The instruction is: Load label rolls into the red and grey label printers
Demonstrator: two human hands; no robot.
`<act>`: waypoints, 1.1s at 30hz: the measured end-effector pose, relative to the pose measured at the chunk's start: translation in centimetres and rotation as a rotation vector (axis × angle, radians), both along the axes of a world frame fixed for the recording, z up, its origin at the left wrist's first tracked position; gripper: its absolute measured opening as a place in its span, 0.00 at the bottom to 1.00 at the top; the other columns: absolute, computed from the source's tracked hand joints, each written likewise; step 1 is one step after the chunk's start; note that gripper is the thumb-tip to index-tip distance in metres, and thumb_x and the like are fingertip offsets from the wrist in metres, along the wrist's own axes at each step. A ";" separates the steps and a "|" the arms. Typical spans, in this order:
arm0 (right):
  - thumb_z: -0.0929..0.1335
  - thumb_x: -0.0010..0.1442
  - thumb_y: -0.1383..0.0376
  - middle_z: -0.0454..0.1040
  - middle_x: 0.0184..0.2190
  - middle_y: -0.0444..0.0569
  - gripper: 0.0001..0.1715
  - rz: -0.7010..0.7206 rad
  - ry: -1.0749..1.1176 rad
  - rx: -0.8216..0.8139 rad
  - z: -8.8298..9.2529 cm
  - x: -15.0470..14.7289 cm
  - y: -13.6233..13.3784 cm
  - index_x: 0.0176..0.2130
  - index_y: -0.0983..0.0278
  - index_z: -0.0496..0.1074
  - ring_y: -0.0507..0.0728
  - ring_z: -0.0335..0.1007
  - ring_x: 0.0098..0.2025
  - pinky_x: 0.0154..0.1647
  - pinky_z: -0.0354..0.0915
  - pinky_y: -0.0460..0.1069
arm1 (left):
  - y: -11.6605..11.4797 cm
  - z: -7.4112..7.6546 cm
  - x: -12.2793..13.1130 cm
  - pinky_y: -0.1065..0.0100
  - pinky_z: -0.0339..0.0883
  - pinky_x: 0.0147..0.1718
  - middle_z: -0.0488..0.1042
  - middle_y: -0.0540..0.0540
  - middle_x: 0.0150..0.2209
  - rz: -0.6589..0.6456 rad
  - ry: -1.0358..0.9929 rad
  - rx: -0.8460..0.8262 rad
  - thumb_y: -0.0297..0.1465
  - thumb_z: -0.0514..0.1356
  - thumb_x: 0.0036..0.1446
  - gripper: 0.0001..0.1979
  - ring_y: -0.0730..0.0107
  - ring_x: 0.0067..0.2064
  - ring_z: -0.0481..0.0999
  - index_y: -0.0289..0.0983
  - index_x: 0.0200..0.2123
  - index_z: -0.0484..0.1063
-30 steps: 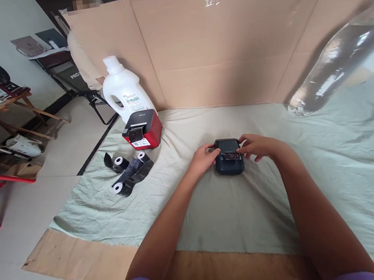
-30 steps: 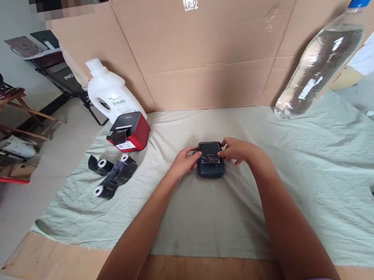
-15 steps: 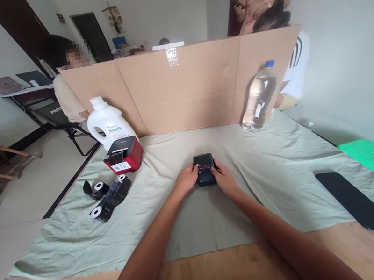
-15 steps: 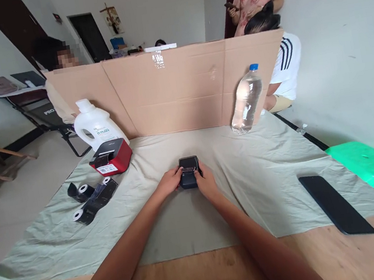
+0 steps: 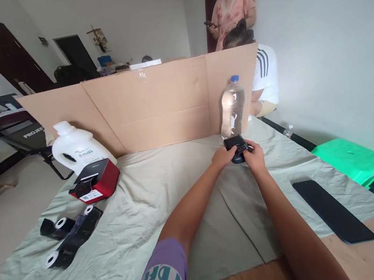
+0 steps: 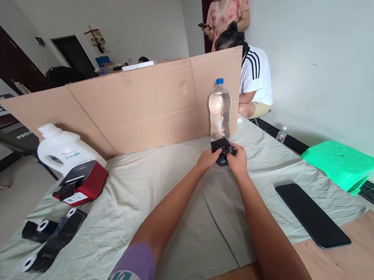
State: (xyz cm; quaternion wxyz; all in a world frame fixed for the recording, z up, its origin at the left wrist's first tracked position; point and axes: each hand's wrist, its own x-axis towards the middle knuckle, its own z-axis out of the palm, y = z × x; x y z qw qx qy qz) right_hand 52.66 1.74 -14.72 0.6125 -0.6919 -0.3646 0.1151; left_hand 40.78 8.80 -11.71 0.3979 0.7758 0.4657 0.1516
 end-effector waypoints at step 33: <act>0.66 0.61 0.56 0.75 0.56 0.57 0.24 0.661 -0.482 0.185 3.6 -27.1 3.6 0.54 0.63 0.73 0.63 0.71 0.59 0.64 0.63 0.62 | 3.1 6.4 -45.5 0.63 0.63 0.52 0.76 0.41 0.45 0.892 -0.209 0.657 0.36 0.58 0.60 0.17 0.59 0.50 0.74 0.37 0.50 0.73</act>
